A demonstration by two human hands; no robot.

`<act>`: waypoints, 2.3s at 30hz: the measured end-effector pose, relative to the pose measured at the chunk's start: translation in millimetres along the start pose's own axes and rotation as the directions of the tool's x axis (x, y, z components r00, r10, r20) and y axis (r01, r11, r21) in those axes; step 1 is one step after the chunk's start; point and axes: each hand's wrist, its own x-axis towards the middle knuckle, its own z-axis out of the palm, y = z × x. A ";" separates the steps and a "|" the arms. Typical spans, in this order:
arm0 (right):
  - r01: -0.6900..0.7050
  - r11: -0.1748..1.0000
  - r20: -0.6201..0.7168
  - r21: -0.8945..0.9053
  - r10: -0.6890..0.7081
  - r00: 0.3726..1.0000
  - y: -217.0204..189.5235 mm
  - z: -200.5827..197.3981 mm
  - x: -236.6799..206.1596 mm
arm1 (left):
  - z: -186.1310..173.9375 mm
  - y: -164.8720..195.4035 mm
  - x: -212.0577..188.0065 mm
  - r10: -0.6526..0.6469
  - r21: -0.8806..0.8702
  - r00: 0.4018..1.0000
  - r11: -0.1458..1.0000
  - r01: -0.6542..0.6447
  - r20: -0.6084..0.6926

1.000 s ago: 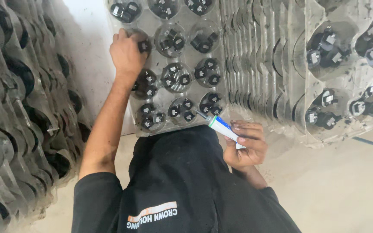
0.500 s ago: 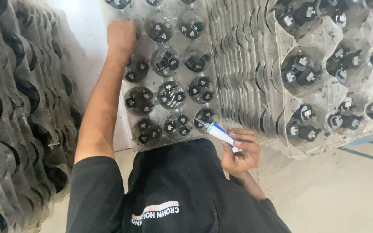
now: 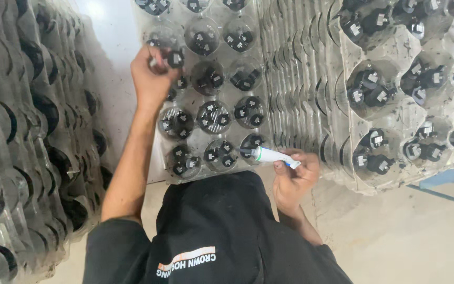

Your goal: The person picks small black plug components one at a time from molded trays and squeezes adhesive from a tube onto each one, then places it back in the tray. Midway they wipe the adhesive tube with a cloth near a workbench before resuming applying adhesive to more components.

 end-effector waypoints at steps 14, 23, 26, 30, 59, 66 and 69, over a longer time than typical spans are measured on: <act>0.514 0.851 0.326 -0.109 -0.458 0.827 -34.2 57.7 4.0 | 35.6 88.9 -175.8 -0.183 -0.234 0.983 0.955 0.185 0.028; 0.613 0.779 0.416 -0.133 -0.518 0.748 -43.3 70.9 4.4 | 29.4 106.1 -182.8 -0.270 -0.262 0.963 0.931 0.255 -0.019; 0.668 0.726 0.443 -0.164 -0.551 0.708 -43.2 71.6 3.7 | 27.5 104.0 -183.4 -0.229 -0.307 0.973 0.927 0.217 -0.006; 0.671 0.723 0.461 -0.165 -0.544 0.701 -42.3 70.5 1.7 | 28.4 102.8 -185.4 -0.212 -0.307 0.977 0.930 0.204 0.007; 0.680 0.713 0.511 -0.169 -0.527 0.680 -41.7 55.5 -1.5 | 33.9 99.8 -189.4 -0.282 -0.342 0.958 0.896 0.282 0.053; 0.672 0.723 0.534 -0.162 -0.508 0.676 -44.3 55.3 -1.7 | 38.0 87.1 -195.7 -0.326 -0.451 0.943 0.833 0.320 0.067; 0.660 0.733 0.554 -0.163 -0.486 0.676 -45.8 56.4 -2.0 | 43.9 78.7 -202.7 -0.373 -0.554 0.924 0.753 0.356 0.086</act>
